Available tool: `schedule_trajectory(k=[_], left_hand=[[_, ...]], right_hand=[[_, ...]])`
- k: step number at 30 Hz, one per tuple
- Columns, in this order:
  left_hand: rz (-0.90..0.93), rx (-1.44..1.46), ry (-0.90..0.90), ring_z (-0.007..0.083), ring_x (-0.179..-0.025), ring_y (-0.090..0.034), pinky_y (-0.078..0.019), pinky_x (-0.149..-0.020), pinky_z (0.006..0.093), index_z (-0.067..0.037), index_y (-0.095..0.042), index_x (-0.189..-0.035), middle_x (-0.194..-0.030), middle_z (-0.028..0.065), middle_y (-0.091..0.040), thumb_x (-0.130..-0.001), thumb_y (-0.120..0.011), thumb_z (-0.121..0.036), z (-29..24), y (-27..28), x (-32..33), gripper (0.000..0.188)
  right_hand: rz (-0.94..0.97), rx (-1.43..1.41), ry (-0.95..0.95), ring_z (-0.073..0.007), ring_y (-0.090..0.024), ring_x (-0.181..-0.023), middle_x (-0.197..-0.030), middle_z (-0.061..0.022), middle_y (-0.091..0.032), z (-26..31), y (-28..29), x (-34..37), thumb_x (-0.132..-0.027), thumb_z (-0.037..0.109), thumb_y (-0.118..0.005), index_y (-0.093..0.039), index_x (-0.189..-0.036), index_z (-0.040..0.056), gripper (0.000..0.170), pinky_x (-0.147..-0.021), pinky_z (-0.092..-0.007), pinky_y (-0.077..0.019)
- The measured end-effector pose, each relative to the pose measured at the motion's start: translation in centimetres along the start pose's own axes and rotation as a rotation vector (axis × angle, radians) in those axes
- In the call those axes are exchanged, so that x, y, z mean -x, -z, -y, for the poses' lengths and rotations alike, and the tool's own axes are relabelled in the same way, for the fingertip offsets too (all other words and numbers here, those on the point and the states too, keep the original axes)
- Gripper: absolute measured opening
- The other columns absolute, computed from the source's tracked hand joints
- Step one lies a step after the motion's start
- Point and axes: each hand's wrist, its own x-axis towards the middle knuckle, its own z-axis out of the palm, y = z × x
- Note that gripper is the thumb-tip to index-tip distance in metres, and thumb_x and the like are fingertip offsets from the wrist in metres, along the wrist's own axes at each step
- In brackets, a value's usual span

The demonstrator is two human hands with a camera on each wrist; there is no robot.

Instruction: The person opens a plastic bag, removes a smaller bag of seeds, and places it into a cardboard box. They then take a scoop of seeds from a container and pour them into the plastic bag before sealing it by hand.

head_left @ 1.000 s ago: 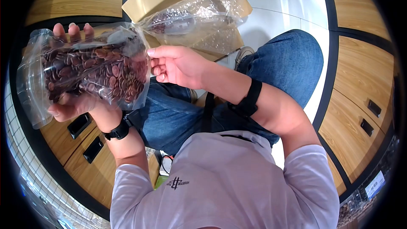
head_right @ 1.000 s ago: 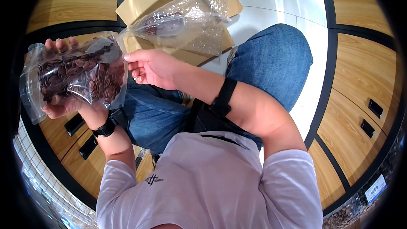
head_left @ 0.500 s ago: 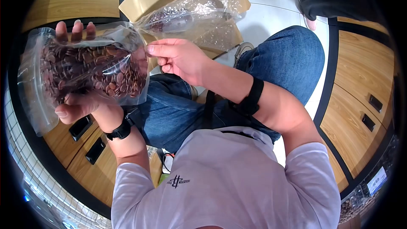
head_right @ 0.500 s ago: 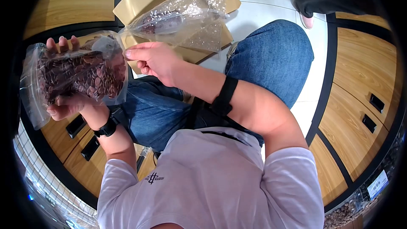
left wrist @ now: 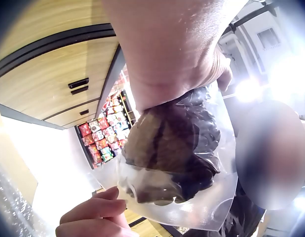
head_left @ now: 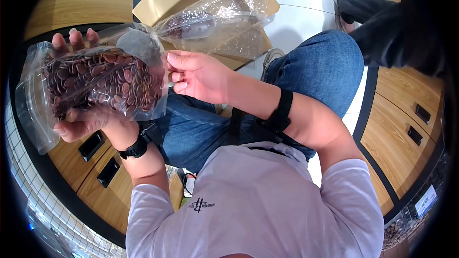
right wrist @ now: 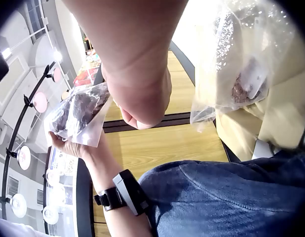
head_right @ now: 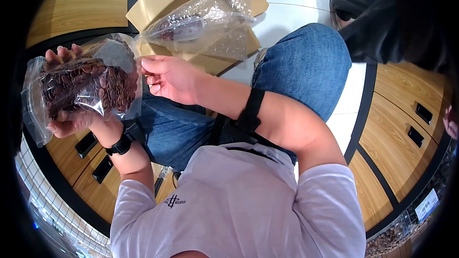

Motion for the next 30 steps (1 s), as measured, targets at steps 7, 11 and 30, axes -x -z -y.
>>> schedule_trajectory(k=[7,11,30], left_hand=[[-0.022,-0.009,-0.004,0.0362,-0.138,-0.039,-0.0210,-0.118,0.0547,0.011,-0.031,-0.143,-0.148,0.0218,-0.039,-0.074,-0.056,-0.072,-0.2,-0.3,0.0,0.112],[-0.004,0.044,0.017,0.0354,-0.138,-0.039,-0.0196,-0.119,0.0528,0.011,-0.030,-0.143,-0.148,0.0213,-0.039,-0.073,-0.057,-0.073,-0.2,-0.2,0.0,0.112],[0.111,0.316,0.025,0.0372,-0.137,-0.040,-0.0207,-0.119,0.0540,0.011,-0.033,-0.142,-0.147,0.0216,-0.041,-0.074,-0.057,-0.072,-0.3,1.6,-0.1,0.110]], right_hand=[[0.086,-0.077,-0.056,-0.0058,-0.042,-0.070,-0.090,0.0065,-0.054,-0.4,-0.3,0.4,-0.101,0.012,-0.054,-0.059,-0.114,0.0135,0.013,-0.060,-0.0213,-0.0361],[0.113,-0.131,-0.070,-0.0056,-0.043,-0.069,-0.089,0.0066,-0.054,-0.6,0.1,0.4,-0.100,0.011,-0.056,-0.058,-0.113,0.0150,0.014,-0.060,-0.0210,-0.0363],[0.161,-0.041,-0.080,-0.0045,-0.045,-0.066,-0.093,0.0009,-0.059,-0.3,0.9,0.6,-0.096,0.010,-0.063,-0.057,-0.114,0.0127,0.019,-0.059,-0.0209,-0.0370]])
